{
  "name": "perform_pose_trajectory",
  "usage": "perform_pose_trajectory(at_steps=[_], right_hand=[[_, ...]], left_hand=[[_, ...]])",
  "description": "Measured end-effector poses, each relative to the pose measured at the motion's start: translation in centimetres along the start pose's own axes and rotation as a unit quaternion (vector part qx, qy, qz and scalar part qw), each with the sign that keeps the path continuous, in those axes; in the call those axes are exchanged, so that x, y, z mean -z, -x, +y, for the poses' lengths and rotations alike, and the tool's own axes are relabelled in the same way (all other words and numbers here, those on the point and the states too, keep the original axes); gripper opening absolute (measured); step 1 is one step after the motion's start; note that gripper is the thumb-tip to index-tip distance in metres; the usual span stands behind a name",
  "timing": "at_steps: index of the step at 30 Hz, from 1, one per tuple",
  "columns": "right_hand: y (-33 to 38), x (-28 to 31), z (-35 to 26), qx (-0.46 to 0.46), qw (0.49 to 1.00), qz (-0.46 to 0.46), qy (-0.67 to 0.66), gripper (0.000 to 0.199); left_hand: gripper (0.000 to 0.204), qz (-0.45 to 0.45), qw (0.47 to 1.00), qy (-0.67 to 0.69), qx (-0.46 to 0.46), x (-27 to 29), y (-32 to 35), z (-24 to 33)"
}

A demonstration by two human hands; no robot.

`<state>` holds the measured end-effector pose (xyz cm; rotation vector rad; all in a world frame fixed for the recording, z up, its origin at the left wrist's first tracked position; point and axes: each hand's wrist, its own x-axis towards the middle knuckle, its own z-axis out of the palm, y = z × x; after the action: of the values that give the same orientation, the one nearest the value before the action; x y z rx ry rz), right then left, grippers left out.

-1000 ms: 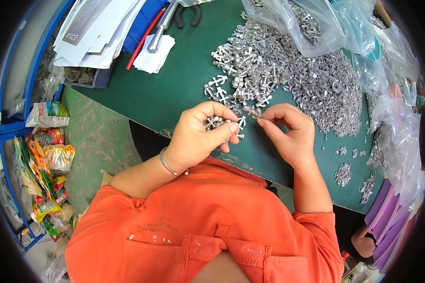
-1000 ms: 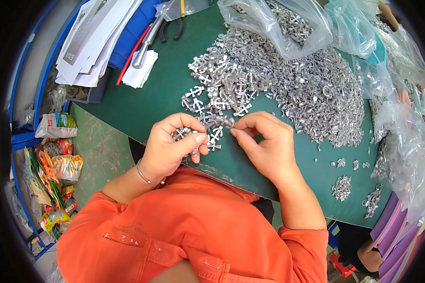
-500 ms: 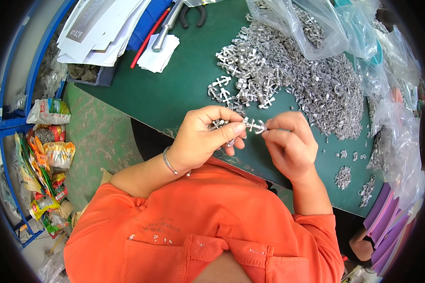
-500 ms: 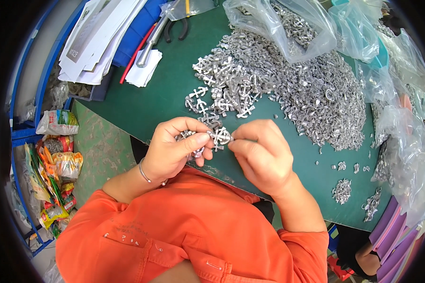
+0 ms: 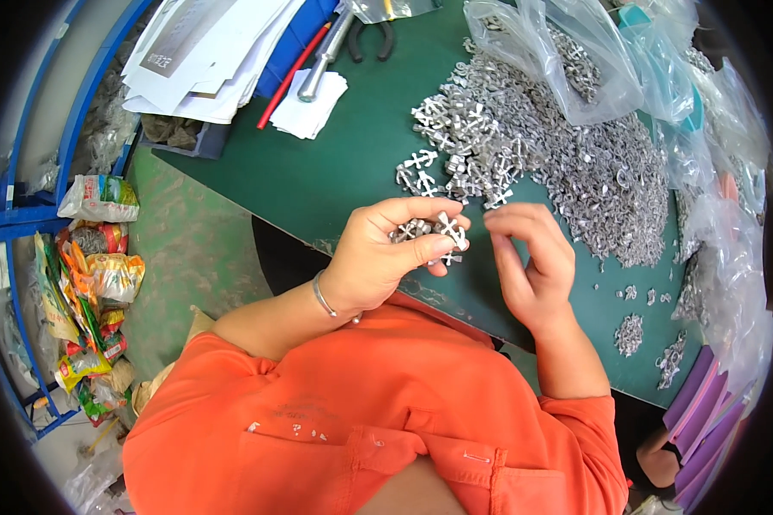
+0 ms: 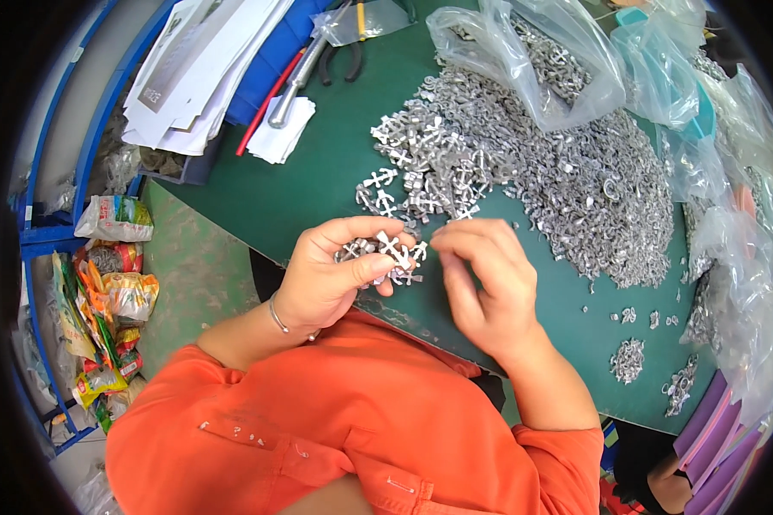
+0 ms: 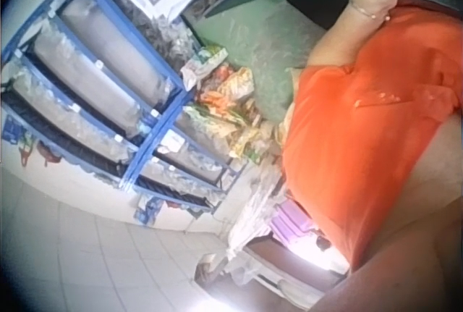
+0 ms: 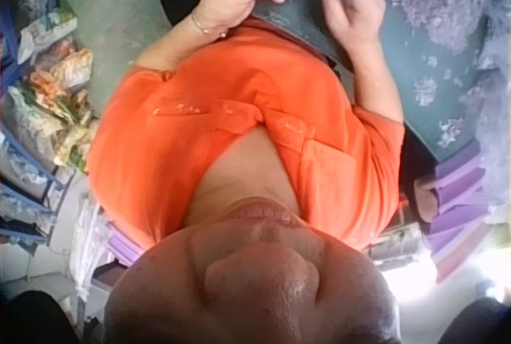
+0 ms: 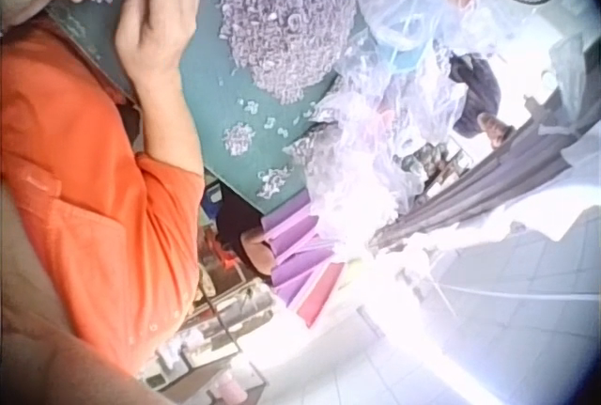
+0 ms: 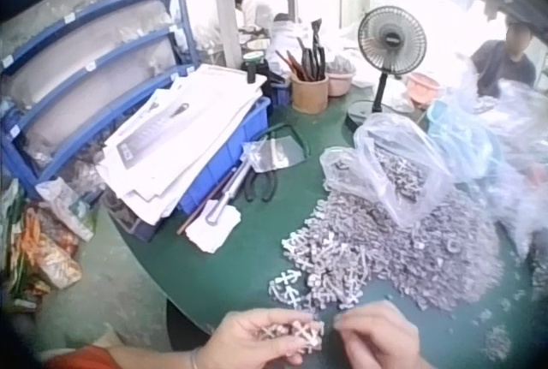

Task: The person picks up and joins small metallic anchor-shaped and cross-shaped components together by hand, selecting pieces from a pile on the workstation.

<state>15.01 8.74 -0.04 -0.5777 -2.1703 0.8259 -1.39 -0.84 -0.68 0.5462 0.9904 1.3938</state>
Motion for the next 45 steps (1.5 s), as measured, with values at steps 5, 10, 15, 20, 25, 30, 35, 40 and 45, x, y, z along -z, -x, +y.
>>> perform_pose_trajectory(at_steps=[5,10,15,20,25,30,35,40,45], right_hand=[[0.1,-1.1,0.0,-0.03,0.983,-0.166,0.078,0.03],[0.0,0.0,0.1,-0.032,0.98,-0.157,0.117,0.025],[0.3,0.6,0.3,-0.102,0.981,-0.145,0.072,0.02],[0.7,0.7,0.6,-0.256,0.959,-0.097,-0.078,0.013],[0.7,0.9,0.6,-0.323,0.887,-0.04,-0.327,0.01],[0.6,0.9,0.2,-0.295,0.881,-0.014,-0.369,0.012],[0.6,1.0,0.1,-0.258,0.885,-0.009,-0.386,0.012],[0.9,0.8,0.1,-0.175,0.912,-0.011,-0.372,0.013],[0.7,0.6,-0.3,-0.153,0.926,-0.026,-0.345,0.016]], left_hand=[[0.02,0.006,0.999,0.026,-0.025,0.0,-0.1,-0.1],[0.019,0.012,0.999,0.033,0.003,0.0,-0.1,0.0],[0.019,0.028,0.999,0.032,0.026,-0.2,0.0,0.4],[0.025,0.062,0.997,0.041,0.027,-0.2,0.0,0.6],[0.026,0.06,0.992,0.101,0.042,0.3,0.1,0.6],[0.014,0.025,0.996,0.043,0.071,0.3,0.4,0.7],[0.022,-0.007,0.983,0.144,0.113,0.5,0.3,1.0],[0.019,-0.021,0.99,0.029,0.137,-0.1,0.3,1.2],[0.011,-0.015,0.99,-0.011,0.137,-0.5,0.5,1.0]])
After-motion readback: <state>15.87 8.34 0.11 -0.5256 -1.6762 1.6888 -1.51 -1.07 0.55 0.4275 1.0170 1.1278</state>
